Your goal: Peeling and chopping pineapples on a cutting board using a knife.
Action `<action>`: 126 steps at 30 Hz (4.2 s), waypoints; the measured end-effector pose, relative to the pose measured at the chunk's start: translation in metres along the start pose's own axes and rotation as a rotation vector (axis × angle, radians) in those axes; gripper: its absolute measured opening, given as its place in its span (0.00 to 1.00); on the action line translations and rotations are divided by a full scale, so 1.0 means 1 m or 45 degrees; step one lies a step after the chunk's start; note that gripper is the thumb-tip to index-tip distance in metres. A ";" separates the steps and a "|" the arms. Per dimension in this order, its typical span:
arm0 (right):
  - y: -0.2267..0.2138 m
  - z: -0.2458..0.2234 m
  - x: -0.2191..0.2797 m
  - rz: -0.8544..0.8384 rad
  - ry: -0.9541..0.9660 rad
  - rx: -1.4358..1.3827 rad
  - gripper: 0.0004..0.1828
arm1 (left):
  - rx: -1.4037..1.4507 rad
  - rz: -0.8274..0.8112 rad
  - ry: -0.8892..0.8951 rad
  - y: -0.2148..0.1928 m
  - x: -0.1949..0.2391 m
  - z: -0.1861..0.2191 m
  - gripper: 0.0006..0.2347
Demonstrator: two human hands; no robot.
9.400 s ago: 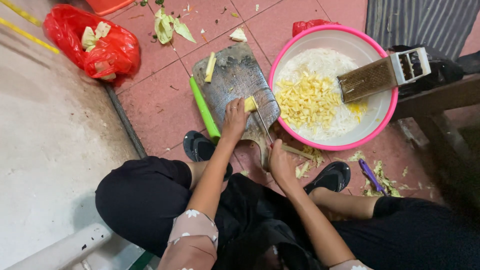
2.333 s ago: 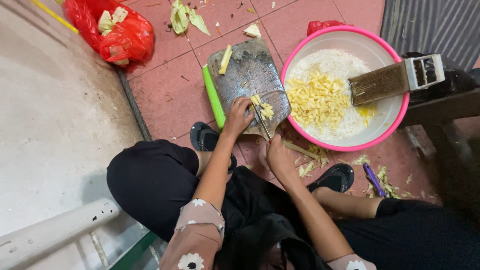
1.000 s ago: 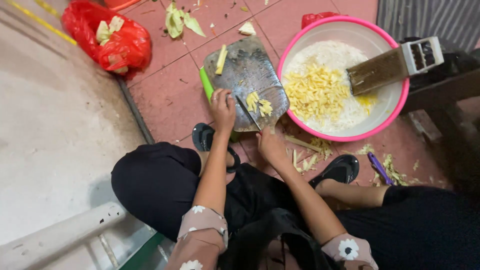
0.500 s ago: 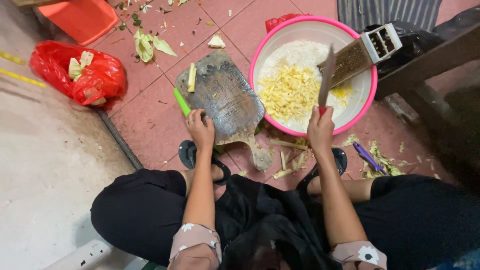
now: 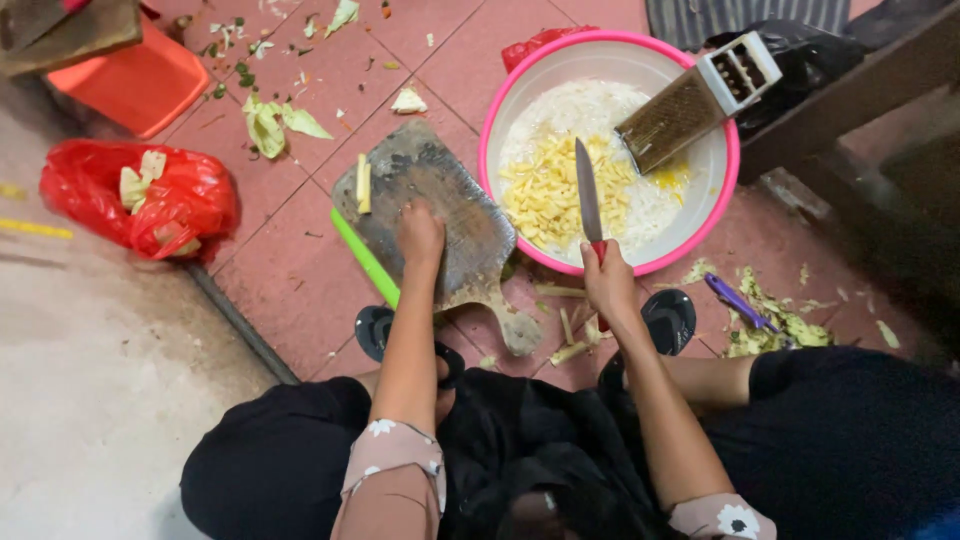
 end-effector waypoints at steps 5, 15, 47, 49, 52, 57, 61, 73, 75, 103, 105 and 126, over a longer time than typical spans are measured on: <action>-0.045 0.007 -0.002 0.253 0.003 -0.355 0.15 | 0.598 -0.381 0.324 0.002 0.010 0.120 0.06; -0.010 0.008 0.006 0.138 -0.004 -0.149 0.18 | -0.367 0.095 -0.229 -0.044 -0.092 -0.059 0.26; -0.082 0.049 -0.096 0.535 0.075 0.054 0.11 | 0.050 0.222 0.416 0.023 -0.041 0.111 0.10; -0.054 0.048 -0.124 0.364 0.050 0.175 0.11 | -0.010 0.175 0.303 0.023 -0.046 0.104 0.14; -0.011 0.039 -0.188 0.307 -0.074 0.257 0.11 | 0.089 0.295 0.335 -0.026 -0.062 0.080 0.22; 0.049 0.050 -0.243 0.147 0.007 0.305 0.17 | -0.224 -0.131 -0.234 -0.025 -0.047 -0.068 0.16; 0.066 0.055 -0.261 0.109 0.051 0.322 0.19 | -0.124 -0.195 -0.213 -0.017 -0.030 -0.042 0.06; 0.038 0.061 -0.212 0.076 0.029 0.370 0.19 | 0.000 -0.300 -0.462 -0.022 -0.018 0.048 0.11; 0.014 0.059 -0.189 0.205 0.073 0.179 0.19 | 0.227 -0.334 -0.354 -0.024 -0.001 0.068 0.11; -0.193 -0.068 0.244 0.503 -0.941 -0.910 0.21 | 1.748 -0.609 -1.015 0.049 0.146 -0.012 0.05; -0.226 -0.017 0.243 0.499 -0.696 -0.924 0.21 | 1.835 -0.493 -0.968 0.022 0.143 -0.016 0.09; 0.141 0.396 -0.046 0.610 0.475 0.312 0.19 | 1.005 -0.697 -0.034 -0.168 -0.101 0.065 0.12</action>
Point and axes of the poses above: each hand's wrist, its own x-axis away from the middle knuckle, its own y-axis out of the palm, z = x × y, the point moved 4 cm from there along -x, towards the middle knuckle, and after that the axes turned 10 degrees about x, right-handed, at the moved point
